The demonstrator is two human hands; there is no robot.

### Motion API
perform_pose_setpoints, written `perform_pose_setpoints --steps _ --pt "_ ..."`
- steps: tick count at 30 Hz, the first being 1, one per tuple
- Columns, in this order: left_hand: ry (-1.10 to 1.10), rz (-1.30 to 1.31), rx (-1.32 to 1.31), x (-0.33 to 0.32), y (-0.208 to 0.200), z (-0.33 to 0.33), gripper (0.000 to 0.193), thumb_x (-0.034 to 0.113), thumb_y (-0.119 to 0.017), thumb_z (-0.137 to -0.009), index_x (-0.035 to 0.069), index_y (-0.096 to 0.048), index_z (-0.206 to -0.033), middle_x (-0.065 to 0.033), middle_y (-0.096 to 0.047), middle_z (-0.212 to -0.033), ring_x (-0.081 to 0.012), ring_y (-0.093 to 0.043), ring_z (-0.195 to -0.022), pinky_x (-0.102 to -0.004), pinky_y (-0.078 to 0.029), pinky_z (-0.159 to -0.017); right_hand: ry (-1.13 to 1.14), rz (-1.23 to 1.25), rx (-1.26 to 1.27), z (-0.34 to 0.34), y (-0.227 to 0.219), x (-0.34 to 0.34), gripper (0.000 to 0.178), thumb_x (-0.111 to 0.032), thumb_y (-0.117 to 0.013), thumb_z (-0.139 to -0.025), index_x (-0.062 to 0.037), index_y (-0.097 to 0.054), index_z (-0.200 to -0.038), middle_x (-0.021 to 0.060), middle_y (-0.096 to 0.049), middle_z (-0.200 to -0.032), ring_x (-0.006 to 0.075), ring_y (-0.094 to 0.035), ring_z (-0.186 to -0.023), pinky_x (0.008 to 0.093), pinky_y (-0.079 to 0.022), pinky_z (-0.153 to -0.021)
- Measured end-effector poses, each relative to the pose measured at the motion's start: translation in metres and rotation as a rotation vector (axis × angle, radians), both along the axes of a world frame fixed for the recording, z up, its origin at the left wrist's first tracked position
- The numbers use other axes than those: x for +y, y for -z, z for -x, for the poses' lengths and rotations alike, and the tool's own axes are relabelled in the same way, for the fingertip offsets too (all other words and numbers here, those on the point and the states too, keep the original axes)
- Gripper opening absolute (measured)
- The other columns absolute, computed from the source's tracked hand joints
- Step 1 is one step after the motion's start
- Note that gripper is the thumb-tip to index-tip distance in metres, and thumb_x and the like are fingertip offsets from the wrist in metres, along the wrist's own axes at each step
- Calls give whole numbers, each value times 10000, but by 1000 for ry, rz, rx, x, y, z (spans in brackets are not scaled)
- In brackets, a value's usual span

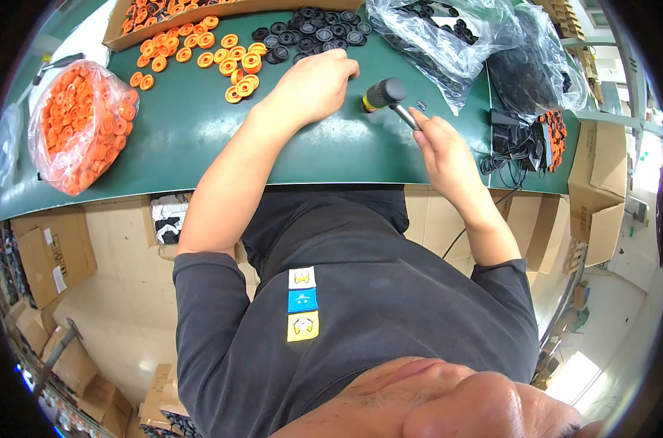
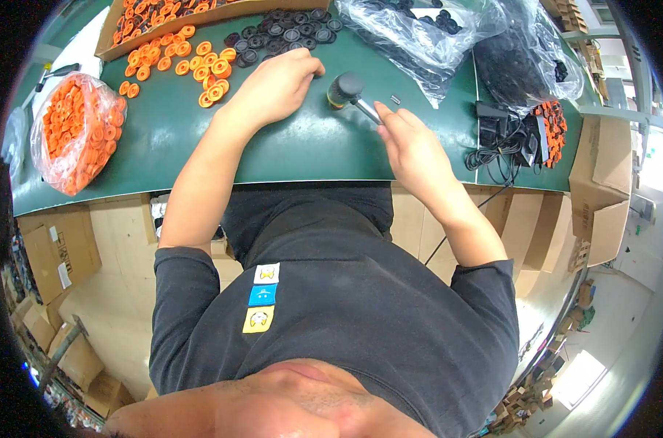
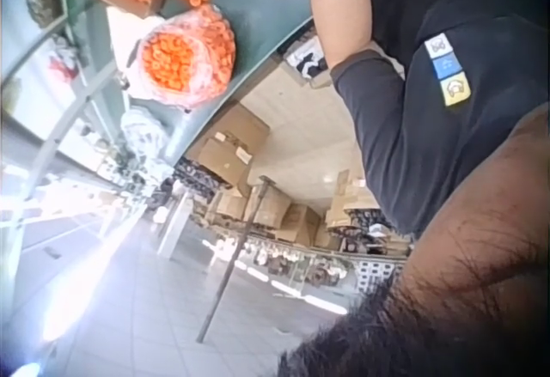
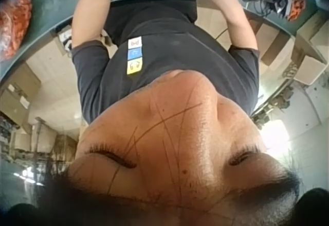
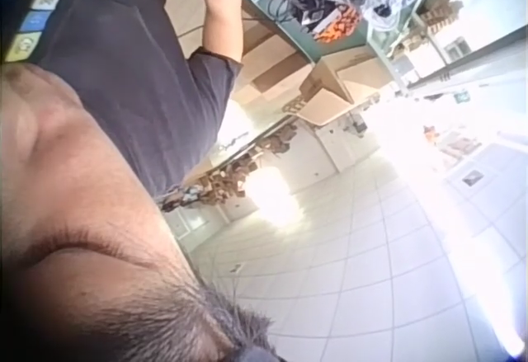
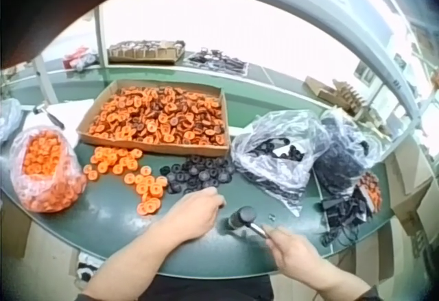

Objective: The person assembles components by hand, picking up an orange ring and a black cap, fitting them together, and then striking the assembly with a mallet.

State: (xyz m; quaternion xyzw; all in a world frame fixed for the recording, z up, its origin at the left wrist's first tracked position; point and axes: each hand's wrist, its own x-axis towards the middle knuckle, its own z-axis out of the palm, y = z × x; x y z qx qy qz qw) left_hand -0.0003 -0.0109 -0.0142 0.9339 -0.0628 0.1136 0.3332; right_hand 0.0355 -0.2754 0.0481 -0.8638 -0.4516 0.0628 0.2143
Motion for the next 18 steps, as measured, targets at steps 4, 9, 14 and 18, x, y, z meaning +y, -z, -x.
perform_pose_setpoints --steps 4,9,14,18 --pt "-3 -26 -32 1 6 0 201 43 -539 -875 13 -689 -1005 -167 -654 -1013 -367 -661 -964 -456 -544 -853 81 6 2 11 -13 -4 355 -97 -583 -972 -31 -592 -1320 173 -557 -885 379 -585 -774 454 -483 -687" --pt "-27 -24 -17 -2 4 0 211 44 -537 -878 20 -691 -1020 -163 -653 -1008 -363 -663 -962 -459 -546 -859 71 63 5 13 12 -7 357 -86 -589 -967 -27 -596 -1318 175 -560 -892 377 -603 -791 450 -495 -698" --pt "-14 -22 -27 0 4 0 211 48 -537 -878 19 -695 -1015 -167 -652 -1007 -361 -664 -964 -458 -546 -861 90 0 40 12 5 -12 345 -83 -592 -966 -15 -604 -1305 171 -564 -888 369 -605 -802 447 -493 -708" --pt "4 -34 5 -1 4 -1 190 49 -558 -891 9 -669 -1040 -171 -635 -999 -364 -644 -984 -450 -527 -871 90 -11 -2 8 20 -19 340 -72 -594 -962 -13 -611 -1297 170 -560 -877 362 -593 -789 443 -486 -705"
